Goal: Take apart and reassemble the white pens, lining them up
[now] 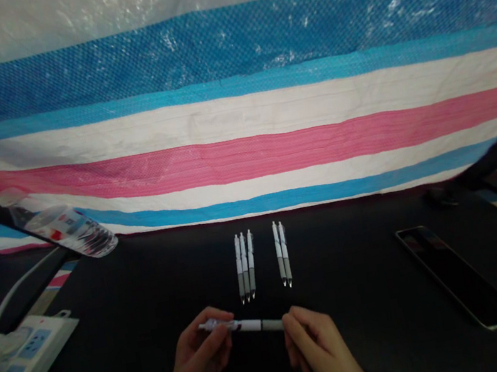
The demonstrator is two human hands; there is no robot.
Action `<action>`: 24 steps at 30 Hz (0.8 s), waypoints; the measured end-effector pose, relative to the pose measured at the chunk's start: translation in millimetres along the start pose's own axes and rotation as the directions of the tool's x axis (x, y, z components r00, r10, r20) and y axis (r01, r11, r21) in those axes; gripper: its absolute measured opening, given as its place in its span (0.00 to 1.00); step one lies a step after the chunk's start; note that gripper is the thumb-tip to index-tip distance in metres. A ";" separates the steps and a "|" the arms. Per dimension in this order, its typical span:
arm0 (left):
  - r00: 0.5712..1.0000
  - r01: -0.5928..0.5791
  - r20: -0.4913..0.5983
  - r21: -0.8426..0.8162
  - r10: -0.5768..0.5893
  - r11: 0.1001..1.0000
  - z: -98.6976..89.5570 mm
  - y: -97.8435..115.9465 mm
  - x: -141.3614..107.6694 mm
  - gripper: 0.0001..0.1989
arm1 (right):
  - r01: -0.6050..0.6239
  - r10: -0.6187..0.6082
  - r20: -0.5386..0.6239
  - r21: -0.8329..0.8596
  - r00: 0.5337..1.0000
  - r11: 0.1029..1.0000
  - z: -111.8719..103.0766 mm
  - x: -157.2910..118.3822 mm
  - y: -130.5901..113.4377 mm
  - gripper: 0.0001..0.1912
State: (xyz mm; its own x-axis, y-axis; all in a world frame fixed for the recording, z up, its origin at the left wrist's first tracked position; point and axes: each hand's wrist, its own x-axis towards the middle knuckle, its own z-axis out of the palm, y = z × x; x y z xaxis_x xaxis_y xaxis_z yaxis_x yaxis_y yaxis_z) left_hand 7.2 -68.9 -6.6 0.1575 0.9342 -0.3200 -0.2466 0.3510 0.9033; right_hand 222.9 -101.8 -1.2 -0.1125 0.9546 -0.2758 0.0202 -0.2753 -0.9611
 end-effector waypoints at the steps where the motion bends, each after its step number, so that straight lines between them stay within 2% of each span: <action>1: 1.000 0.001 -0.007 -0.001 -0.001 1.000 0.3 0.5 0.0 0.19 | 0.010 -0.009 -0.019 0.006 1.000 1.000 -0.1 -0.1 -0.5 0.27; 3: 1.000 0.003 -0.015 -0.006 -0.003 1.000 0.6 0.8 -0.3 0.19 | 0.019 -0.018 -0.025 0.025 1.000 1.000 -0.3 -0.3 -1.9 0.26; 7: 1.000 0.009 -0.001 -0.016 -0.009 1.000 0.0 -0.6 -0.9 0.19 | -0.029 0.029 0.012 0.007 1.000 1.000 -0.1 -0.1 -2.9 0.33; 11: 1.000 0.009 -0.008 -0.005 -0.009 1.000 -0.3 -1.1 -0.5 0.18 | -0.004 0.008 -0.059 0.066 0.998 0.998 0.4 0.4 -2.8 0.26; 16: 1.000 0.017 -0.018 -0.012 -0.017 1.000 -0.9 -1.9 0.3 0.19 | -0.086 0.084 0.042 0.055 0.996 0.995 -1.1 1.0 -1.7 0.32; 21: 1.000 0.019 -0.018 -0.013 -0.019 1.000 -0.1 1.2 -0.1 0.19 | -0.029 0.027 0.012 0.145 1.000 0.989 -2.6 1.1 2.2 0.25; 24: 0.999 0.028 -0.019 -0.015 -0.028 0.999 0.7 3.5 0.1 0.20 | -0.091 0.084 0.044 0.162 0.995 0.983 -2.2 2.2 4.5 0.26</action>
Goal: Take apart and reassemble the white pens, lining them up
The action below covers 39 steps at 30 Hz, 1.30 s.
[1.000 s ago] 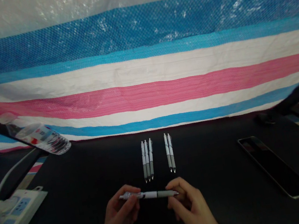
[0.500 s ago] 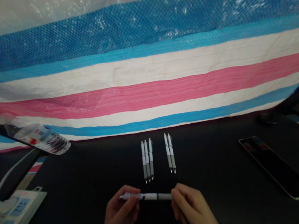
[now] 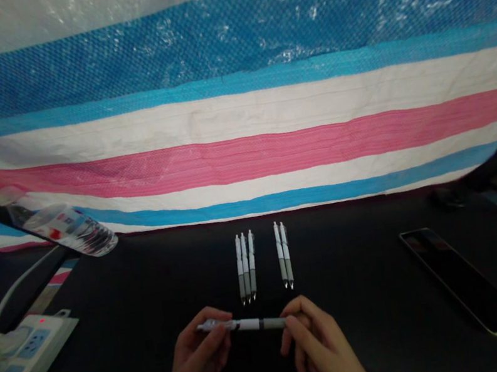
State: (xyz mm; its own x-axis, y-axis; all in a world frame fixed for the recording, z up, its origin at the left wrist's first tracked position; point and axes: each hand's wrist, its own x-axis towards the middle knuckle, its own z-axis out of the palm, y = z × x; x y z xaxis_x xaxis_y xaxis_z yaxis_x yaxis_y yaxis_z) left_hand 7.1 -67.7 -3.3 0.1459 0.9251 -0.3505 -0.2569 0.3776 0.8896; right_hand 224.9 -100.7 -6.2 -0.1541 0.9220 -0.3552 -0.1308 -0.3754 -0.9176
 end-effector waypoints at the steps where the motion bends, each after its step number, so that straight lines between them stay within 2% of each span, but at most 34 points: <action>1: 1.000 -0.001 -0.002 -0.001 0.001 1.000 0.0 0.0 0.3 0.20 | -0.022 0.022 0.004 -0.008 1.000 1.000 0.5 0.7 0.2 0.27; 3: 1.000 -0.005 -0.004 -0.003 0.005 1.000 -0.8 -1.0 1.3 0.20 | -0.033 0.033 -0.003 -0.007 0.999 0.999 1.9 1.9 -0.6 0.27; 8: 0.999 -0.014 -0.039 -0.012 0.013 1.000 -4.2 -3.1 2.7 0.20 | 0.029 -0.028 -0.015 0.084 0.999 0.996 1.1 1.9 -5.5 0.23; 15: 0.991 -0.042 -0.127 -0.069 0.033 0.997 -6.1 6.7 2.8 0.20 | 0.120 -0.075 -0.218 0.203 0.973 0.972 -12.4 -4.0 5.9 0.16; 19: 0.985 -0.059 -0.166 -0.140 0.036 0.988 -7.3 9.0 4.7 0.20 | 0.189 -0.126 -0.269 0.223 0.955 0.956 -17.4 -5.3 12.2 0.16; 24: 0.985 -0.071 -0.169 -0.158 0.044 0.985 -8.4 7.0 7.0 0.20 | 0.231 -0.137 -0.353 0.242 0.926 0.942 -12.3 -7.6 8.7 0.16; 29: 0.987 -0.055 -0.161 -0.152 0.031 0.987 -7.4 7.2 6.2 0.20 | 0.214 -0.125 -0.319 0.260 0.939 0.942 -9.5 -8.0 6.2 0.17; 33: 0.991 -0.026 -0.133 -0.118 0.011 0.993 -6.2 5.1 5.6 0.21 | 0.192 -0.128 -0.284 0.211 0.950 0.958 -9.0 -7.5 4.7 0.17; 36: 0.999 -0.010 -0.048 -0.040 0.008 0.999 -6.9 -0.6 4.9 0.21 | 0.170 -0.144 -0.198 0.122 0.970 0.978 -3.6 -8.1 3.4 0.18; 39: 1.000 -0.003 0.023 0.029 0.002 1.000 -9.1 -6.8 3.7 0.20 | 0.178 -0.183 -0.081 -0.066 0.980 0.982 0.8 -9.1 5.1 0.18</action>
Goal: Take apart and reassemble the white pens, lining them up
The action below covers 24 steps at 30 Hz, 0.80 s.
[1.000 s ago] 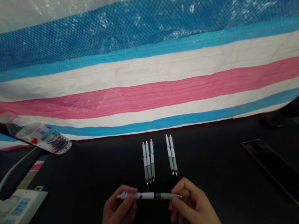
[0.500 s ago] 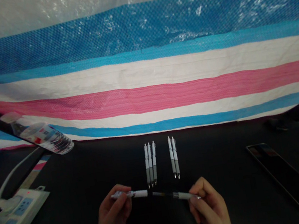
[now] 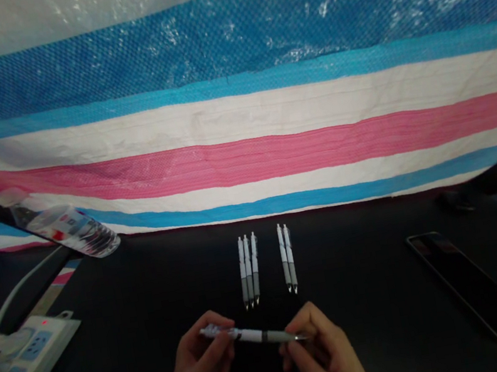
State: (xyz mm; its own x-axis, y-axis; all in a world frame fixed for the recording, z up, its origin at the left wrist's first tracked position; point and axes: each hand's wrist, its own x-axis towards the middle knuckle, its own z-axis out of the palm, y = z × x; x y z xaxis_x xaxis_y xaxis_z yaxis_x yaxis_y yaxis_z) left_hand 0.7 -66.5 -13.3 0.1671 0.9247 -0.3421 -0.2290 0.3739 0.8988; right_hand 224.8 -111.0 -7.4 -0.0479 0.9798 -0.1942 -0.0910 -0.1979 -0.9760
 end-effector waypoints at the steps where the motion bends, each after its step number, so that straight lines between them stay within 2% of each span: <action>1: 1.000 -0.005 0.005 0.010 0.005 1.000 -0.7 -1.5 -0.3 0.19 | 0.020 -0.016 0.041 -0.083 0.999 0.996 -0.1 -0.3 1.2 0.18; 5: 0.999 -0.044 0.013 0.008 0.043 0.999 -1.6 -4.5 0.0 0.18 | 0.116 -0.056 0.172 -0.360 0.983 0.926 -7.3 1.2 5.1 0.18; 8: 0.999 -0.029 0.046 0.012 0.028 1.000 -0.1 -4.7 -0.4 0.18 | 0.145 -0.059 0.206 -0.434 0.977 0.889 -11.1 3.8 3.0 0.22; 11: 0.998 -0.022 0.062 0.022 0.020 1.000 0.8 -3.7 -1.2 0.18 | 0.100 0.003 0.233 -0.431 0.972 0.897 -9.1 5.2 -0.2 0.29; 13: 0.999 -0.033 0.039 0.015 0.032 0.999 0.6 -2.7 -1.0 0.18 | 0.079 0.010 0.228 -0.377 0.974 0.923 -6.6 5.6 -0.3 0.27; 15: 0.999 -0.038 0.011 0.002 0.038 0.999 0.4 -1.5 0.0 0.18 | 0.073 -0.017 0.176 -0.318 0.984 0.945 -5.1 6.0 1.3 0.24; 18: 1.000 -0.028 -0.004 -0.012 0.028 1.000 0.9 0.2 1.4 0.19 | 0.044 -0.008 0.117 -0.312 0.993 0.949 -5.8 7.1 3.5 0.21; 22: 1.000 -0.022 -0.001 -0.006 0.022 1.000 2.6 1.1 1.0 0.20 | 0.062 0.004 0.194 -0.334 0.981 0.940 -6.6 8.2 1.1 0.25; 24: 1.000 -0.027 0.004 -0.005 0.027 1.000 2.9 0.4 0.6 0.20 | 0.056 0.004 0.194 -0.300 0.981 0.952 -4.8 8.1 0.0 0.24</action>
State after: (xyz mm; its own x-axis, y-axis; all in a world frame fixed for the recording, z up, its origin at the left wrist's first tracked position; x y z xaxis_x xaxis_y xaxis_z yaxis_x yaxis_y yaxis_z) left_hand 3.5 -66.0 -12.3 0.1643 0.9341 -0.3168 -0.2379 0.3492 0.9063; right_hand 229.2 -103.0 -9.5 -0.2404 0.9548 -0.1748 0.2095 -0.1248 -0.9698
